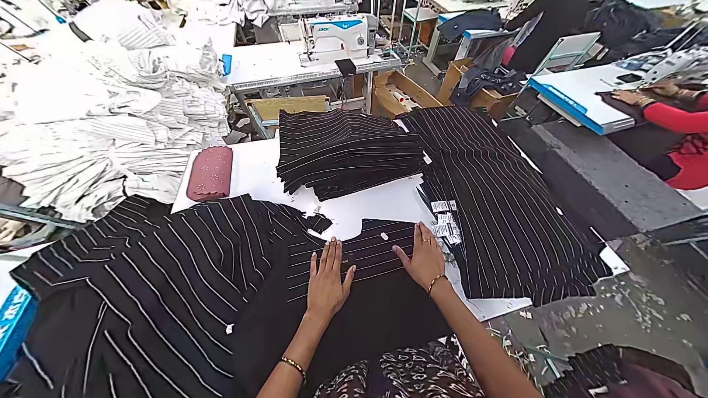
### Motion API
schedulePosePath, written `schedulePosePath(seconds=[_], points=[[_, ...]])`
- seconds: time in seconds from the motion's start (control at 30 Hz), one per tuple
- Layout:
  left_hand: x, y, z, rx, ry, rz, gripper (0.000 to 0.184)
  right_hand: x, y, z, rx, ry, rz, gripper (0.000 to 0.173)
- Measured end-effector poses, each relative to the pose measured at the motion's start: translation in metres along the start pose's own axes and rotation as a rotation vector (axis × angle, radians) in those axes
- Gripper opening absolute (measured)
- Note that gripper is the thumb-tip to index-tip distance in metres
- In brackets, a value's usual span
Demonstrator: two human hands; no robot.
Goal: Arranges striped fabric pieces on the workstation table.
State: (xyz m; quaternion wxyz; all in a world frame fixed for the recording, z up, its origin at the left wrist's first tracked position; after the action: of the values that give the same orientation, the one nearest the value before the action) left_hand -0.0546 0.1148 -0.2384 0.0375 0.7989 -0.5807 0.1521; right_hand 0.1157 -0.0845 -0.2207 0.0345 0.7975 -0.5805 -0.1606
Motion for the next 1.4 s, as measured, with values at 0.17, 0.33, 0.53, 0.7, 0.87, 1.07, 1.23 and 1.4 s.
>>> schedulePosePath(seconds=[0.17,0.33,0.53,0.7,0.87,1.07,1.23,1.4], points=[[0.015,-0.001,-0.002,0.018,0.098,0.082,0.073,0.011,-0.016,-0.034,-0.095,-0.141,0.094,0.058],[0.078,0.023,0.010,-0.060,0.245,0.342,0.060,0.122,0.039,-0.125,0.348,-0.192,0.234,0.032],[0.068,-0.011,0.017,-0.106,0.205,0.210,0.066,0.127,0.065,-0.127,0.592,-0.196,0.025,0.026],[0.035,-0.061,0.017,-0.090,0.172,0.150,0.064,-0.049,0.090,0.002,0.170,-0.255,-0.614,0.031],[0.010,-0.077,0.003,0.084,0.244,0.014,0.059,-0.080,0.044,0.039,0.100,0.024,-0.594,0.063],[-0.007,-0.091,-0.013,-0.310,0.341,-0.269,0.051,-0.082,-0.013,0.029,0.028,0.055,-0.519,0.072],[0.018,-0.082,-0.034,-0.044,0.367,-0.075,0.022,-0.078,-0.014,0.031,0.031,0.062,-0.480,0.077],[0.066,-0.062,-0.033,0.014,0.462,0.145,0.019,-0.079,-0.013,0.028,0.059,0.063,-0.481,0.074]])
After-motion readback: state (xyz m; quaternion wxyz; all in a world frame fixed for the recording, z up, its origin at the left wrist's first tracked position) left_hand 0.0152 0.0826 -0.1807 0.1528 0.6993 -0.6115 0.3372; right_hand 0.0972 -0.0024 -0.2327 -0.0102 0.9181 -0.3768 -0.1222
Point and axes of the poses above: each hand's wrist, its own y-axis away from the middle knuckle, its own z-axis out of the palm, x = y × z, the point moved 9 cm from there along -y, towards the middle knuckle, and after that the axes turned 5 degrees about z, right-handed, at the moved point
